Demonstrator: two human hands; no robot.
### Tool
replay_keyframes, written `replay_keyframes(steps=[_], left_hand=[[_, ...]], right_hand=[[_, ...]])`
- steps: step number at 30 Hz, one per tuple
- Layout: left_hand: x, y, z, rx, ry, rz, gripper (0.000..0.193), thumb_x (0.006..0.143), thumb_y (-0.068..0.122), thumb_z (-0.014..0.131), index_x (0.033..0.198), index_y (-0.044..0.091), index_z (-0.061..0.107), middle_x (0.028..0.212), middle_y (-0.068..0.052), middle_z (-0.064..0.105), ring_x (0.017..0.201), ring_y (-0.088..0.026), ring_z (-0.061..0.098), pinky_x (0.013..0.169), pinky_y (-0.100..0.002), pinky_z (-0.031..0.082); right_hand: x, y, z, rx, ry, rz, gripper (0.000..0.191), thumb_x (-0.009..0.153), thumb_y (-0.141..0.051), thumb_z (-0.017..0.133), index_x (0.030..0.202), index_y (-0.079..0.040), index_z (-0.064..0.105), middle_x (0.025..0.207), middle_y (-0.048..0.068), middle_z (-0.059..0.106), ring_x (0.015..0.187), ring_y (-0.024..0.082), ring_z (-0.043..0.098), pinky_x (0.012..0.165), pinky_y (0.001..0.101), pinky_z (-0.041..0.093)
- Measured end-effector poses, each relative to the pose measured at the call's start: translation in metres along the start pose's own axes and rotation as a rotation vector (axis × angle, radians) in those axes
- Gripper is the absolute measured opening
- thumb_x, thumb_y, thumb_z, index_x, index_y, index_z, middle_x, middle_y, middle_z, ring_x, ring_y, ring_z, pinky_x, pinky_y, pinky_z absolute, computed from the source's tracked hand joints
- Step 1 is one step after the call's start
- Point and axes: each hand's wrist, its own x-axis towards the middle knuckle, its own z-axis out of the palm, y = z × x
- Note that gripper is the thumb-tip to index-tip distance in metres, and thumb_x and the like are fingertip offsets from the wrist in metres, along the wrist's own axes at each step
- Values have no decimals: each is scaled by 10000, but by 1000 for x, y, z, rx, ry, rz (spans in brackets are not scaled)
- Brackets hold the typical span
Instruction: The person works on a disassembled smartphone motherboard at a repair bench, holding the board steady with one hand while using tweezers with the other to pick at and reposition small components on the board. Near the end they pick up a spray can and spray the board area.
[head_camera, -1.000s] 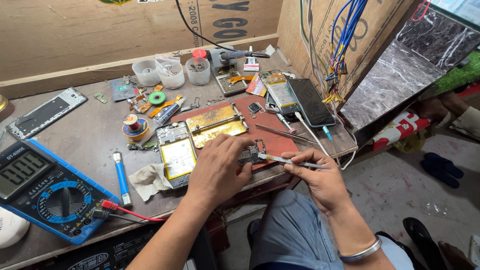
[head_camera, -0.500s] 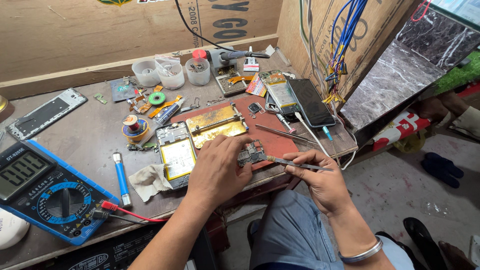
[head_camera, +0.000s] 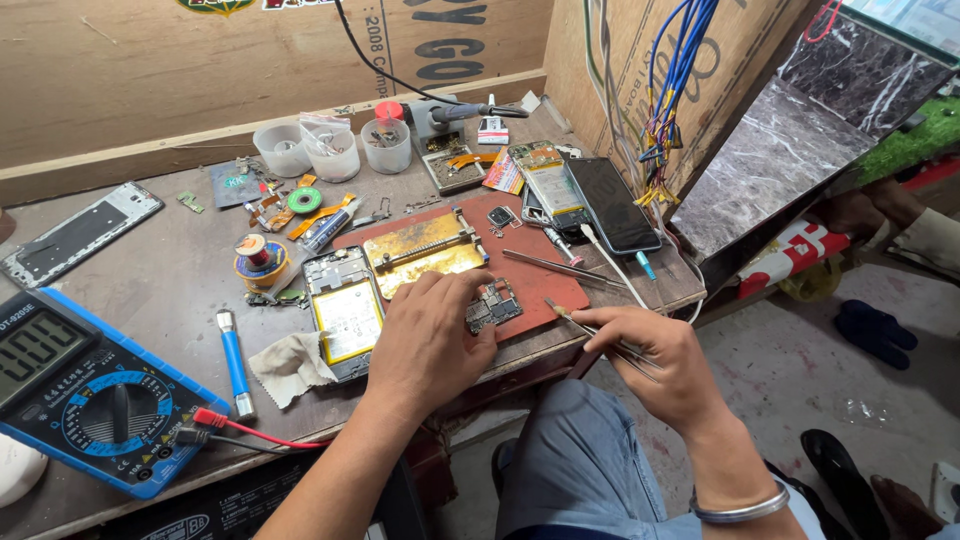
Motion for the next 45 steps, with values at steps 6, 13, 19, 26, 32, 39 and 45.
replay_keyframes(steps=[6,13,19,26,32,39,45], left_hand=[[0,0,0,-8,4,4,523,755,226,770,1243,133,605,983,-35,685,1007,-264,627,895,-422,454],[0,0,-1,-5,-9,-5,522,754,223,766,1243,135,606,981,-38,684,1006,-264,627,898,-422,455],[0,1,-1,-4,-13,-3,522,758,223,771,1244,133,605,987,-38,685,1010,-268,628,899,-424,455],[-1,0,-1,-14,-7,-3,522,760,219,768,1248,134,603,995,-39,684,1013,-264,630,907,-420,458],[0,1,-2,-23,-9,-5,524,758,220,765,1248,134,602,998,-40,686,1016,-266,628,902,-422,457],[0,1,-2,-19,-3,2,524,758,225,764,1247,134,602,1002,-41,686,1022,-269,625,895,-425,455],[0,0,-1,-10,7,13,533,757,226,764,1257,135,603,1005,-44,685,1022,-271,624,899,-425,456]], right_hand=[[2,-15,-3,-229,-48,-215,262,621,139,565,767,-36,695,1115,81,796,1100,277,733,959,353,559],[1,-20,-6,-147,-61,-31,212,633,118,546,747,-6,675,1112,83,807,1026,235,764,857,324,588],[0,-24,-10,-78,-60,89,190,633,107,544,741,19,673,1105,101,817,969,186,779,842,322,603],[-7,-22,-13,72,37,185,180,751,154,541,767,31,671,1070,123,837,958,161,755,829,293,573],[-5,-6,-10,351,236,151,120,883,131,633,909,16,656,1171,184,746,1037,158,701,923,292,575],[1,20,-8,714,283,291,91,899,76,657,964,22,624,1188,247,700,1030,264,730,924,370,611],[0,34,-6,805,305,336,78,927,49,651,989,20,613,1159,259,694,1001,284,727,893,377,609]])
